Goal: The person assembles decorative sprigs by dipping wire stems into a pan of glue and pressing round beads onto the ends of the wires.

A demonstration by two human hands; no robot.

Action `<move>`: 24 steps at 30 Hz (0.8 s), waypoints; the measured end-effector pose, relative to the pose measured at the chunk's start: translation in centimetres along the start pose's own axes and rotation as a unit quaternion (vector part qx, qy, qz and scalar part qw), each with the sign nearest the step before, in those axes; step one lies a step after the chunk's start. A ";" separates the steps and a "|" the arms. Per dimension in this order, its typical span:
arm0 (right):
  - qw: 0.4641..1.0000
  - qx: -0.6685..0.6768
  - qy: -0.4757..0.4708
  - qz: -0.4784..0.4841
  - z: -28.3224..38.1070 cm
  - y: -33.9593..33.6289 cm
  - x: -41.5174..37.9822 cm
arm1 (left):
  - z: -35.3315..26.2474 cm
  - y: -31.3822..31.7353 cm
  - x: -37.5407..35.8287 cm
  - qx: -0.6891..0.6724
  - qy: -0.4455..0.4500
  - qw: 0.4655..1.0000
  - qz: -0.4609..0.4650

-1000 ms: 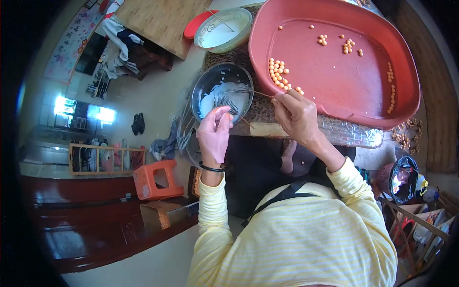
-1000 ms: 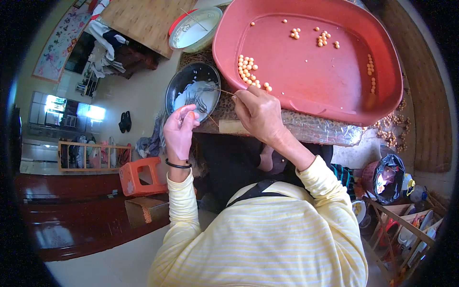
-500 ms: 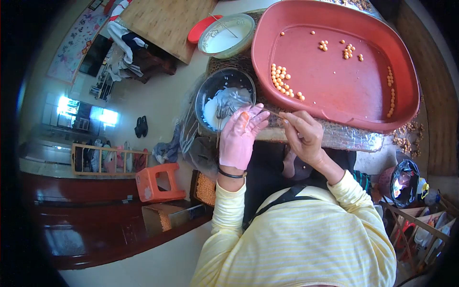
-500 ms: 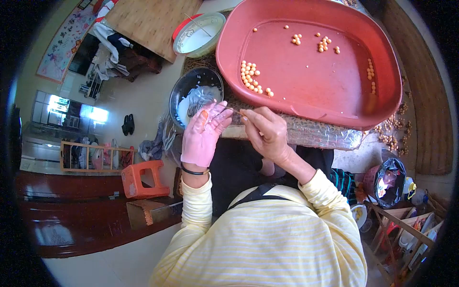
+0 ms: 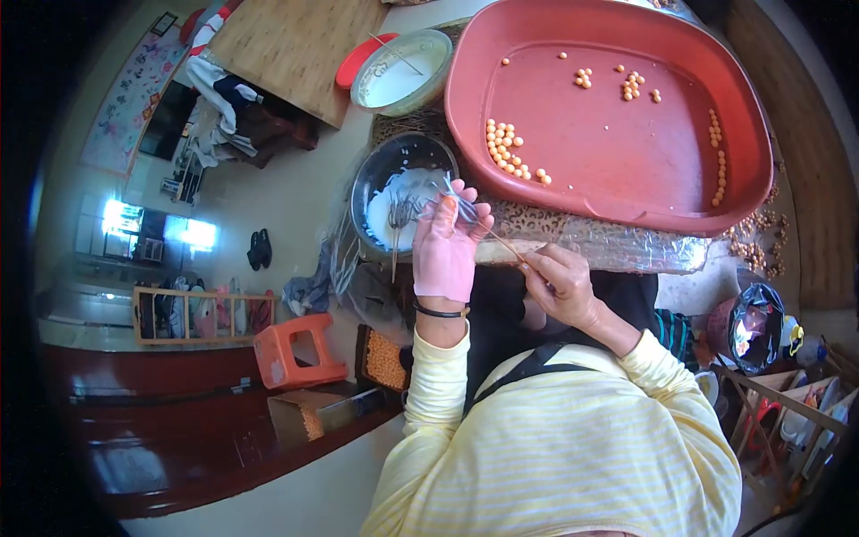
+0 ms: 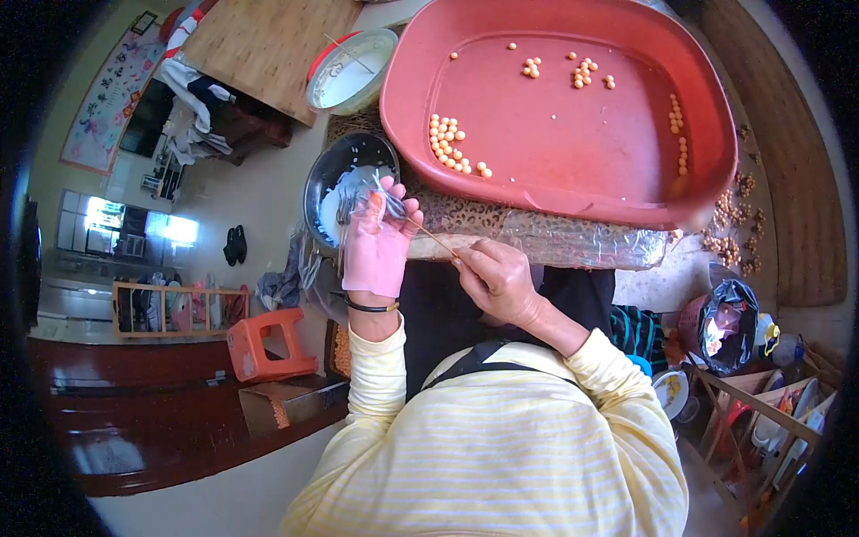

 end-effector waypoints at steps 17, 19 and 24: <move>0.992 0.034 0.111 0.054 -0.3 -2.4 2.1 | 0.4 1.6 0.4 0.047 -0.063 0.994 0.072; 0.991 -0.015 0.132 0.025 -1.5 -3.7 3.1 | 0.7 1.7 0.4 0.049 -0.073 0.993 0.074; 0.980 -0.159 0.113 -0.023 -4.5 -4.5 5.5 | 1.7 2.1 0.5 0.084 -0.080 0.990 0.085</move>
Point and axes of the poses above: each hand's wrist, its own x-axis towards the middle knuckle, its own y-axis out of the palm, z = x × y, the point moved 7 cm from there along x, towards the middle knuckle, and after that the axes turned 9 degrees about -y, right-handed, at the moved point
